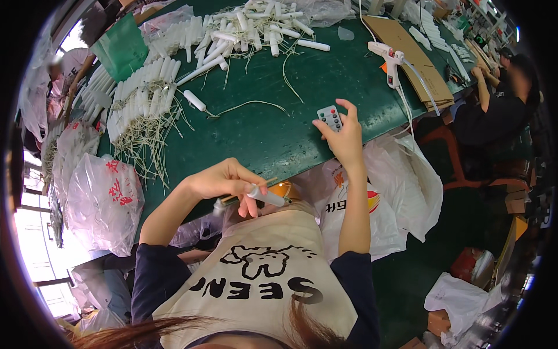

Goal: Assembling small white cylindrical components by inserting wires and sealing them using a lighter.

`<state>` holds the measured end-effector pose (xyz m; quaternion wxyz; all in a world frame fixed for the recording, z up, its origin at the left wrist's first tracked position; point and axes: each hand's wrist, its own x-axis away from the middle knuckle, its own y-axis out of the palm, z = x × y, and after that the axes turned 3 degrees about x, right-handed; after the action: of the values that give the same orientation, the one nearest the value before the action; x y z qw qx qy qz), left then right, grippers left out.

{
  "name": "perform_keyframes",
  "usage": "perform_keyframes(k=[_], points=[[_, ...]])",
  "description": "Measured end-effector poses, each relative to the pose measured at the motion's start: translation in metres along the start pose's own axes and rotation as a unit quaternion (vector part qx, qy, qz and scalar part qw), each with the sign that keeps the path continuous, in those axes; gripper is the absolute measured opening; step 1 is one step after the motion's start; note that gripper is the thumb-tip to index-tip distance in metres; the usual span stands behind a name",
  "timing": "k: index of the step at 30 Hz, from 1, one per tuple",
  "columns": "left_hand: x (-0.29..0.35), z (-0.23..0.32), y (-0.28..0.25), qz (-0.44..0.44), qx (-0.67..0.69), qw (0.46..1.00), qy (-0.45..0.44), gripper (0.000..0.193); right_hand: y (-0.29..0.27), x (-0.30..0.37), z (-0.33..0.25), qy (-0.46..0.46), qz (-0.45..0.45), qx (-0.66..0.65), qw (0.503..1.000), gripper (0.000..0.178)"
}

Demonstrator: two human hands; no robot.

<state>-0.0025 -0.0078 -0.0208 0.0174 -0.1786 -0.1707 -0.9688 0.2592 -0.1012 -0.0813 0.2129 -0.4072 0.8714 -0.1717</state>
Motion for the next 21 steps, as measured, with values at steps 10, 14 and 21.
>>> perform_keyframes(k=[10, 14, 21], points=[[0.005, 0.002, -0.013, 0.037, 0.03, 0.999, 0.025, 0.024, -0.032, 0.021, -0.016, 0.109, -0.189, -0.187, 0.958, 0.017], [0.004, 0.002, -0.013, 0.032, 0.021, 0.999, 0.022, 0.025, -0.033, 0.022, -0.024, 0.092, -0.228, -0.166, 0.955, 0.025], [0.001, 0.003, -0.013, 0.03, 0.002, 0.999, 0.017, 0.025, -0.027, 0.017, -0.025, 0.052, -0.227, -0.076, 0.97, 0.028]])
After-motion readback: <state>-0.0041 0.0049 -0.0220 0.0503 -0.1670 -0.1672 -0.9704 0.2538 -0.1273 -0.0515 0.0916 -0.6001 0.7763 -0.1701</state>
